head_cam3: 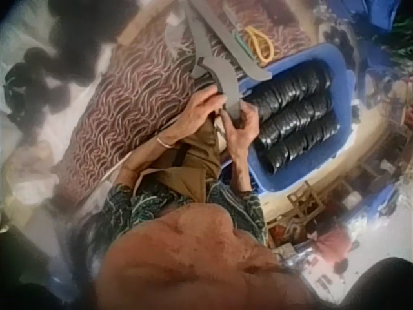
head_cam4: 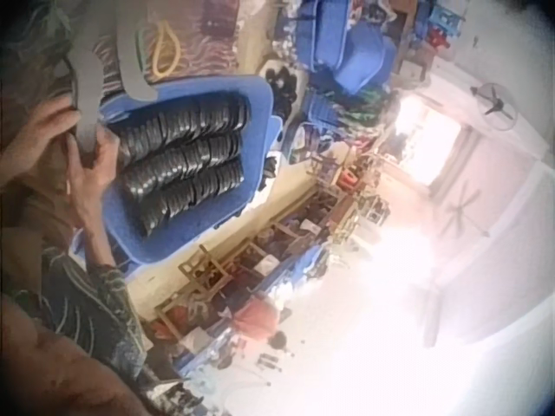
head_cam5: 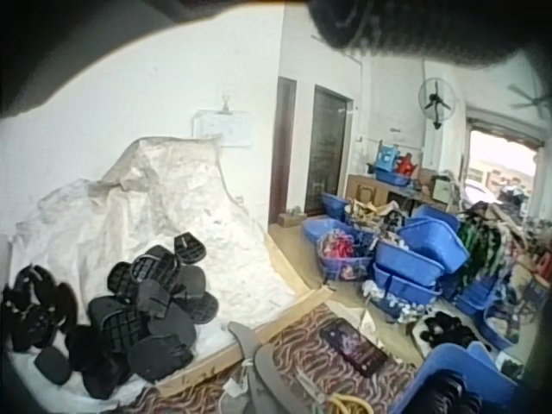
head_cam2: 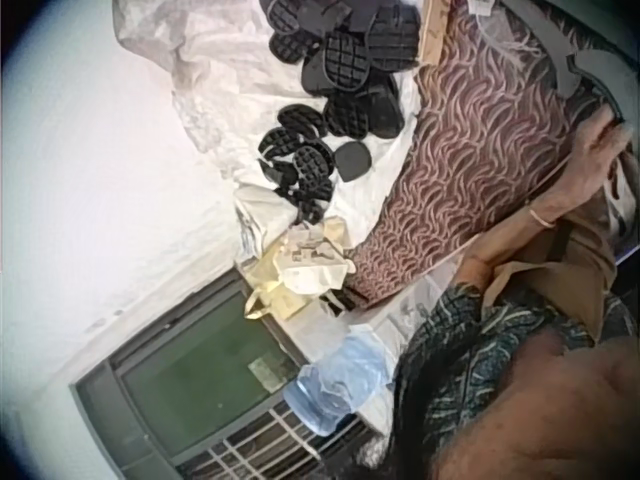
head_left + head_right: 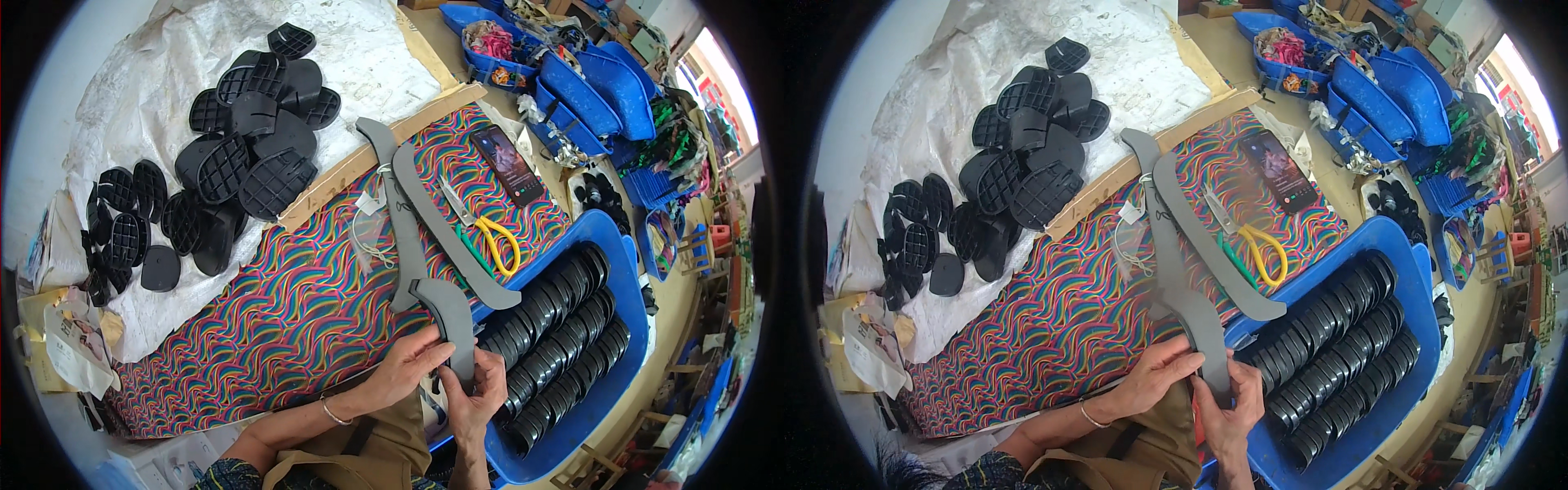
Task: The person assembles black slipper sandals by hand. They pick up a sole and a strap, align the strap over the sole, and press it into place. The person repeats this process for multiple units, placing finished slippers into a blue bin.
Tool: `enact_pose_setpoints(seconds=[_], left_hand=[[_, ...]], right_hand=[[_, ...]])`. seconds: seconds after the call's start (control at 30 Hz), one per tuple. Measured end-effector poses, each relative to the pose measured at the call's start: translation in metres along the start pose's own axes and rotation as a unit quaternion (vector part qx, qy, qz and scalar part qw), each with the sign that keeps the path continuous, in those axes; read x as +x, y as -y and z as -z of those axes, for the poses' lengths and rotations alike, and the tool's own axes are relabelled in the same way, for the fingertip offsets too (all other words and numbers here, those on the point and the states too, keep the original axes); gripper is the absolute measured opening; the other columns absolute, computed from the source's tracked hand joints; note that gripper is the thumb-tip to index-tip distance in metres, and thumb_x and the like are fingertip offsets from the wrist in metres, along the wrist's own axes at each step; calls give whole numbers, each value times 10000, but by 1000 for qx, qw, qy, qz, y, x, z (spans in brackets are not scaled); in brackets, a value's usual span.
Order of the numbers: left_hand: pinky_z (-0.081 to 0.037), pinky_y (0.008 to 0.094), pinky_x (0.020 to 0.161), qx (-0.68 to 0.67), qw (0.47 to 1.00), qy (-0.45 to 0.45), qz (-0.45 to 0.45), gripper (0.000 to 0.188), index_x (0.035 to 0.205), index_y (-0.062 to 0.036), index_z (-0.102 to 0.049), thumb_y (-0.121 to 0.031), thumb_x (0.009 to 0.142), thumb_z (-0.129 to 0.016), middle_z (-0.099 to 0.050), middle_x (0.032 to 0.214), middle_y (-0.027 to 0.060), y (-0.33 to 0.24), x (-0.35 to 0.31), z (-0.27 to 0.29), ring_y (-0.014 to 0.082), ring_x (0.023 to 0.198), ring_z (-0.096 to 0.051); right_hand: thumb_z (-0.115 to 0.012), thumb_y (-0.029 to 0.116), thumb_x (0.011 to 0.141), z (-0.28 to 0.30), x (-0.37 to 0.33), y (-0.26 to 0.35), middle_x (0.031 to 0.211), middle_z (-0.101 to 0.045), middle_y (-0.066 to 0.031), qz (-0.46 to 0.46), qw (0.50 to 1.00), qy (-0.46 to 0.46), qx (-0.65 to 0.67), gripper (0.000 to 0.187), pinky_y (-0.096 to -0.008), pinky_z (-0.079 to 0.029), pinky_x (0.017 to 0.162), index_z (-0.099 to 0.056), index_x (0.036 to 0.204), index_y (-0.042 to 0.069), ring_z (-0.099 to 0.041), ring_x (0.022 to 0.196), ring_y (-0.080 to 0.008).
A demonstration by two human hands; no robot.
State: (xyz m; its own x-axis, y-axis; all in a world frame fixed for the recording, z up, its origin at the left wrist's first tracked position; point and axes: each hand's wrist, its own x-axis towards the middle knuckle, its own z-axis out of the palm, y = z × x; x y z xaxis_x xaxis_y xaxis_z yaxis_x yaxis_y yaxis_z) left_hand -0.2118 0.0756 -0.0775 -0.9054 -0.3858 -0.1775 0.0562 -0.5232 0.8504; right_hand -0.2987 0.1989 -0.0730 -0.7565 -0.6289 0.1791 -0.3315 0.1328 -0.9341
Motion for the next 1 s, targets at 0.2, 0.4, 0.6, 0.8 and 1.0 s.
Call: enact_pose_setpoints(seconds=[0.2, 0.4, 0.6, 0.8, 1.0], left_hand=[[-415, 334, 1066, -85, 996, 11, 6, 444, 1421, 46, -422, -142, 1030, -517, -559, 1331, 142, -4, -4, -1, 176, 1236, -527], [-415, 351, 1063, -61, 998, 14, -3, 437, 1409, 51, -431, -158, 1033, -503, -598, 1299, 157, -7, 1, -1, 183, 1231, -536], [-362, 378, 1111, -72, 997, 8, -34, 487, 1480, 23, -337, -160, 1044, -456, -528, 1395, 163, -17, -5, 11, 221, 1301, -486], [-308, 414, 1151, -261, 964, -12, -39, 514, 1502, -31, -315, -234, 1049, -451, -402, 1507, 122, -22, -4, 17, 237, 1375, -396], [-318, 412, 1147, -348, 935, -53, -48, 494, 1491, -96, -343, -328, 1061, -416, -422, 1492, 75, -20, -4, 23, 216, 1351, -409]], right_hand=[[-750, -114, 724, 28, 2, -5, 1018, -574, -92, -53, 997, -37, 34, 407, -284, -518, 800, -582, 1085, -28, -632, 930, -174], [-817, -74, 687, 6, -5, 0, 1010, -578, -90, -37, 998, 28, 45, 453, -262, -521, 740, -594, 1078, -19, -627, 893, -156], [-826, -33, 700, -14, 10, 12, 981, -619, -118, -16, 999, 41, 16, 421, -287, -526, 715, -630, 1073, -31, -639, 857, -179], [-809, 23, 750, -34, 37, 33, 1002, -629, -151, 60, 994, 65, -69, 423, -327, -544, 733, -650, 1138, -34, -659, 851, -252], [-815, 58, 729, -51, 45, 40, 1014, -585, -111, 185, 953, 27, -237, 492, -396, -455, 793, -648, 1190, 9, -535, 884, -286]])
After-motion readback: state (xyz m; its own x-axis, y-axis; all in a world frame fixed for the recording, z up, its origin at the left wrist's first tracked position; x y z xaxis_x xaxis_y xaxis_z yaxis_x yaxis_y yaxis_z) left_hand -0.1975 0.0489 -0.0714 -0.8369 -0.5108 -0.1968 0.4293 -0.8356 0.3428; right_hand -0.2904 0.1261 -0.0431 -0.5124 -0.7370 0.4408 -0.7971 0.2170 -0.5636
